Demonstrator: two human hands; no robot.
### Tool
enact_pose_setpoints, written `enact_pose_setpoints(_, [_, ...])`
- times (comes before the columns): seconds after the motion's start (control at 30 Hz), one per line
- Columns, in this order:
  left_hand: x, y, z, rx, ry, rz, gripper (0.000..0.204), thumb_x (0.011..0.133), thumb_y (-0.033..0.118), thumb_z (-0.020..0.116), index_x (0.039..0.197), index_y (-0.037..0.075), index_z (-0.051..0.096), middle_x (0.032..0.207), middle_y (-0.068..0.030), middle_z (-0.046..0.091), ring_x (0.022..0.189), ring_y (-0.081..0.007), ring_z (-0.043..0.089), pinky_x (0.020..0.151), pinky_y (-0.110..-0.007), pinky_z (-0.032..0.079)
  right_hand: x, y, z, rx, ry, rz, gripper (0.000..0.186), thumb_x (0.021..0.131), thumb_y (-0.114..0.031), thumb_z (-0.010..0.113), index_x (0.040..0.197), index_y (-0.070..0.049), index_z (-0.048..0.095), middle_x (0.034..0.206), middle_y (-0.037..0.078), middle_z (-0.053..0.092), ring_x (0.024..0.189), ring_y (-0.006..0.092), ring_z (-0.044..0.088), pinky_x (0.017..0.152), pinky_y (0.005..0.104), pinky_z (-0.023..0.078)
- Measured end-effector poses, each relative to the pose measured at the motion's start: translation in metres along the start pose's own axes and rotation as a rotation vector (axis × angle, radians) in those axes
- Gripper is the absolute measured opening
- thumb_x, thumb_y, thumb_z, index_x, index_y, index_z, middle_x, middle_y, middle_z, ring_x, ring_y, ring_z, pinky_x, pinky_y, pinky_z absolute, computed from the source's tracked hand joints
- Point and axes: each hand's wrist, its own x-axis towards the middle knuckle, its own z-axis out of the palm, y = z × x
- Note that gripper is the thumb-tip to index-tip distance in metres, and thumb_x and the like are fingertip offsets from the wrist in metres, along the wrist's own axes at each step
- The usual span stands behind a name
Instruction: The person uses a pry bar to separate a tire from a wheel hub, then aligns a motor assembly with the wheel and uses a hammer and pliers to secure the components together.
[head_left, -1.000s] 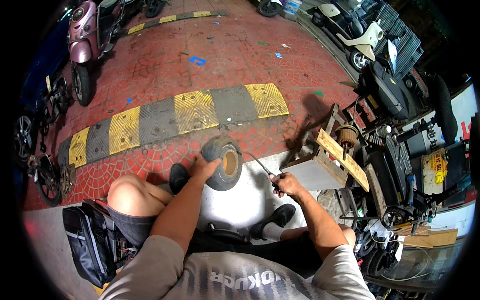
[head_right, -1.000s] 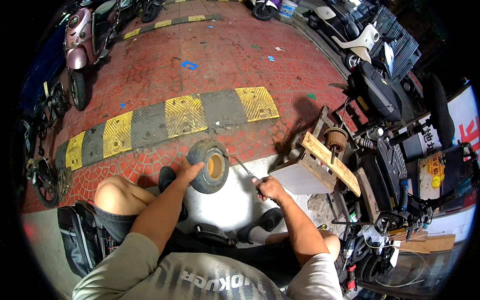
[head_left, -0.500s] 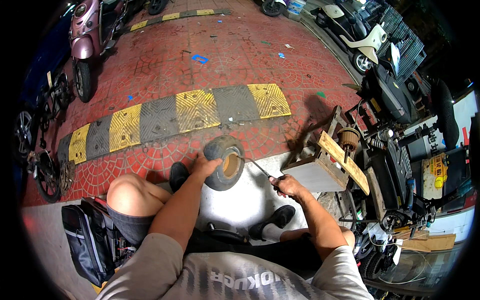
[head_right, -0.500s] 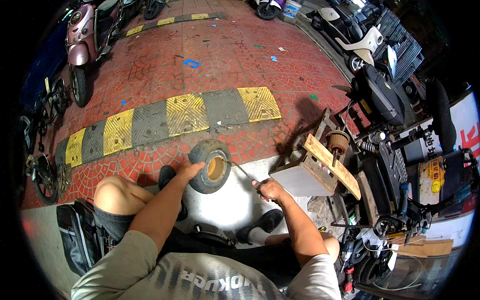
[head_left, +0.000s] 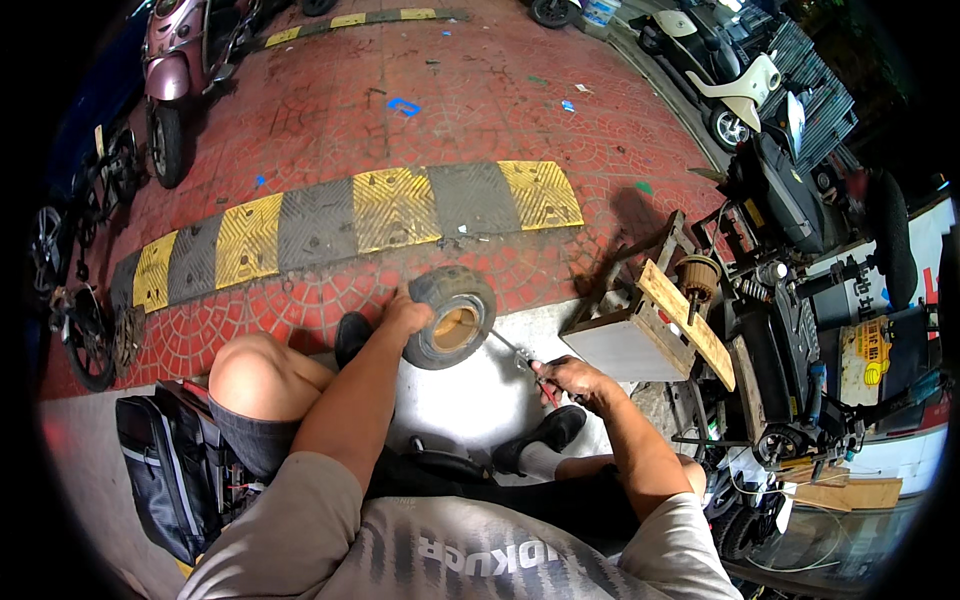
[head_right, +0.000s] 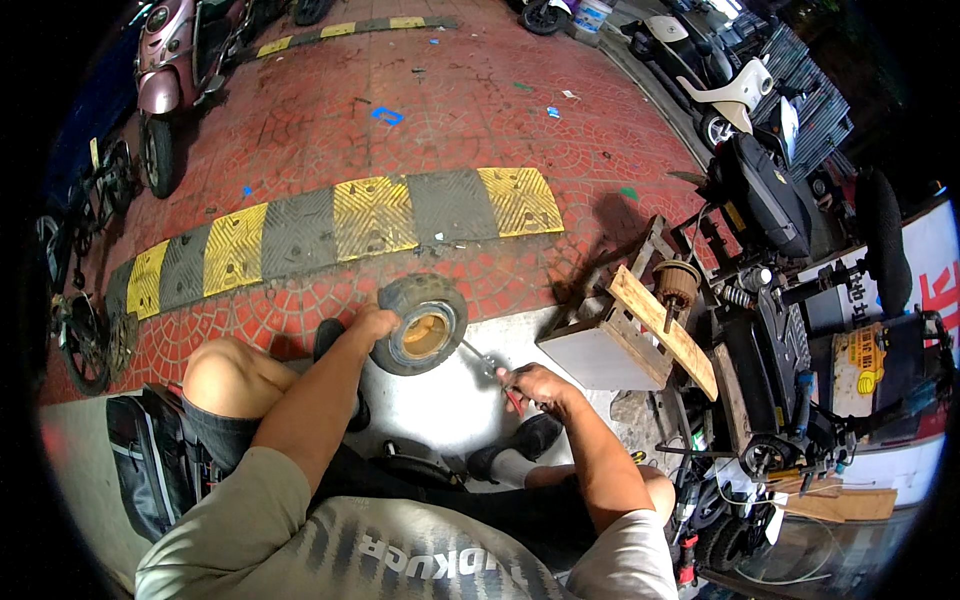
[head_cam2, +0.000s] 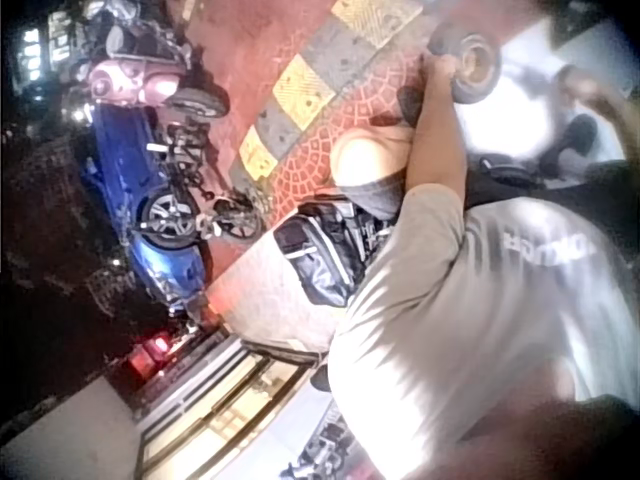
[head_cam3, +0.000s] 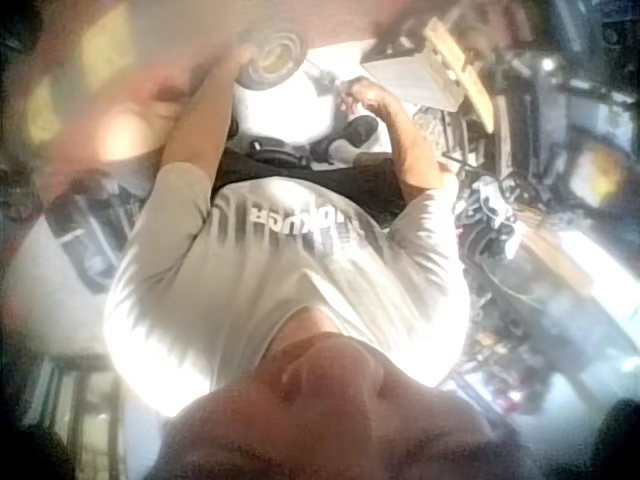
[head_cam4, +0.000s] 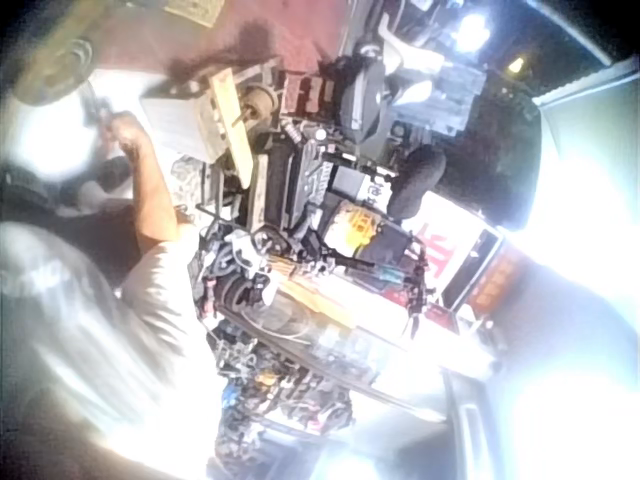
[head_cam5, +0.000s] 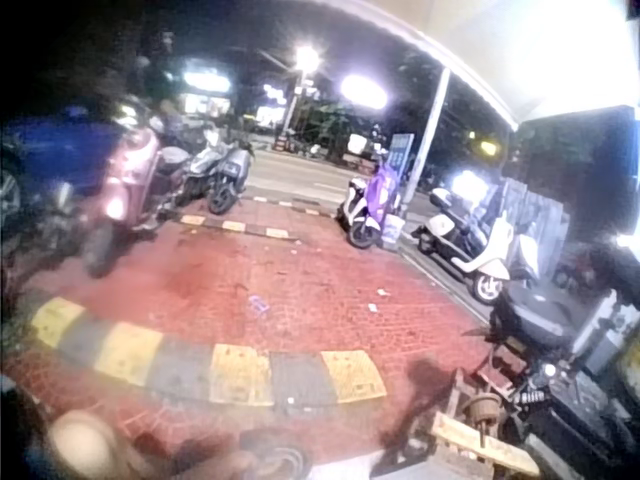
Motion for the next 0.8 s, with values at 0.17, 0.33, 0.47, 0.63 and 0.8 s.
enact_pose_setpoints(0.17, [0.015, -0.01, 0.008, -0.013, 0.066, -0.006, 0.104, 0.078, 0.016, 0.077, 0.174, 0.019, 0.034, 0.16, -0.0297, 0.059, 0.146, -0.0473, 0.06, 0.119, -0.049, 0.052, 0.007, 0.004, -0.003, 0.065, 0.023, 0.042, 0.068, 0.109, -0.065, 0.064, 0.096, 0.0, 0.076, 0.075, 0.007, 0.071, 0.067, 0.0167, 0.062, 0.065, 0.0336, 0.049])
enact_pose_setpoints(0.33, [0.015, -0.019, 0.002, 0.061, 0.088, 0.043, 0.099, 0.081, 0.019, 0.071, 0.173, 0.017, 0.034, 0.16, -0.0295, 0.059, 0.145, -0.0469, 0.06, 0.119, -0.048, 0.051, 0.013, 0.006, 0.007, -0.043, 0.017, 0.058, 0.068, 0.109, -0.066, 0.064, 0.091, -0.001, 0.074, 0.073, 0.006, 0.069, 0.063, 0.0168, 0.06, 0.062, 0.0351, 0.049])
enact_pose_setpoints(0.47, [0.011, -0.016, 0.0, 0.156, 0.043, 0.079, 0.1, 0.084, 0.023, 0.07, 0.176, 0.019, 0.032, 0.165, -0.0272, 0.055, 0.15, -0.0464, 0.055, 0.123, -0.05, 0.047, 0.019, -0.004, 0.007, -0.365, 0.169, 0.023, 0.079, 0.109, -0.071, 0.057, 0.081, 0.002, 0.073, 0.067, 0.011, 0.068, 0.064, 0.0209, 0.066, 0.069, 0.0407, 0.055])
enact_pose_setpoints(0.63, [-0.01, 0.013, 0.005, 0.214, 0.033, 0.056, 0.098, 0.087, 0.026, 0.071, 0.176, 0.023, 0.031, 0.175, -0.0246, 0.042, 0.162, -0.047, 0.038, 0.131, -0.053, 0.036, 0.024, -0.004, 0.03, -0.735, 0.292, -0.025, 0.084, 0.106, -0.078, 0.054, 0.114, 0.002, 0.079, 0.111, 0.027, 0.078, 0.112, 0.0451, 0.074, 0.102, 0.0499, 0.056])
enact_pose_setpoints(0.8, [-0.025, 0.03, 0.003, 0.261, -0.03, 0.045, 0.1, 0.088, 0.028, 0.073, 0.177, 0.025, 0.028, 0.178, -0.0268, 0.032, 0.164, -0.0502, 0.031, 0.133, -0.054, 0.032, 0.022, 0.007, 0.033, -0.791, 0.276, 0.023, 0.082, 0.108, -0.076, 0.05, 0.125, -0.001, 0.079, 0.127, 0.029, 0.076, 0.126, 0.0471, 0.07, 0.109, 0.0519, 0.054])
